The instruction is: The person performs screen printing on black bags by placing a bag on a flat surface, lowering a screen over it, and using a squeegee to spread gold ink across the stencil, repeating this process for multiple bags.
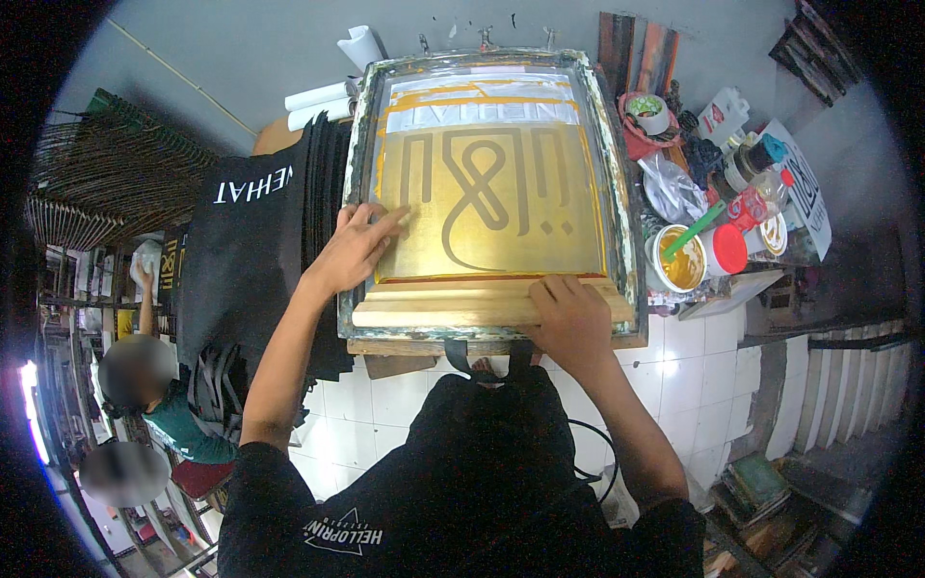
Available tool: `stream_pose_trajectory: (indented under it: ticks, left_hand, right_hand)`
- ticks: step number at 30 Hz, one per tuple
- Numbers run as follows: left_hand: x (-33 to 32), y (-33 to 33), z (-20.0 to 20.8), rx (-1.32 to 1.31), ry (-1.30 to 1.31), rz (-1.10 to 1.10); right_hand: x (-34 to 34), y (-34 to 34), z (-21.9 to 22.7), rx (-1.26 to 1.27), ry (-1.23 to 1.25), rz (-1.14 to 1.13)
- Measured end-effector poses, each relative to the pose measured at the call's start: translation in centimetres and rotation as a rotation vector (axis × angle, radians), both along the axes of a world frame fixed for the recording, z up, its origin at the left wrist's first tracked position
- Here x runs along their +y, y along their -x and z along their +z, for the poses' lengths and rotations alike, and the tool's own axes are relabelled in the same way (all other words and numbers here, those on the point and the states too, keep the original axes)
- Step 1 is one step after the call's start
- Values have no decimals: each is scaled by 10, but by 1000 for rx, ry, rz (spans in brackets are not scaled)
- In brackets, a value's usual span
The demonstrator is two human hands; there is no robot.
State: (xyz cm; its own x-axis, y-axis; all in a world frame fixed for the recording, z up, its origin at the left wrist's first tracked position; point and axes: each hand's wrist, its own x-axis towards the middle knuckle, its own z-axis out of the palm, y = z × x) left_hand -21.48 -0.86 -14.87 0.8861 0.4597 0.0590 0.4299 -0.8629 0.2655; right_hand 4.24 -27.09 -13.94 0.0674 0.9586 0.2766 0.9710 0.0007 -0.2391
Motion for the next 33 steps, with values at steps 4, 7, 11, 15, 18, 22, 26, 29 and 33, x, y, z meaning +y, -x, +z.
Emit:
stream_pose_trajectory:
  ticks: [4,7,11,15,18,22,26,29,33]
  left_hand:
    - [-10,3,16,42,67,-10]
    - [-16,10,30,-65,31,59]
    - [-41,26,72,-322,33,164]
    - [-85,34,73,-510,77,352]
    - [-106,39,61,-674,228,508]
    - [-136,36,57,-807,521,653]
    - [-183,10,64,-757,537,593]
    - [-213,-26,56,-726,537,502]
    - [-246,-88,55,-733,725,452]
  right_hand:
    - [-2,3,-5,-11,-21,-4]
    - [-4,5,-7,-15,-26,-4]
    - [-12,9,-19,13,-37,3]
    - [-22,10,-23,72,-42,10]
    - [-30,10,-23,85,-83,14]
    - [-46,-1,-8,194,-109,-73]
    - [-89,-63,-13,440,-313,-490]
    - [-135,-140,-79,889,-439,-862]
    - [-152,-202,-150,1805,-468,-920]
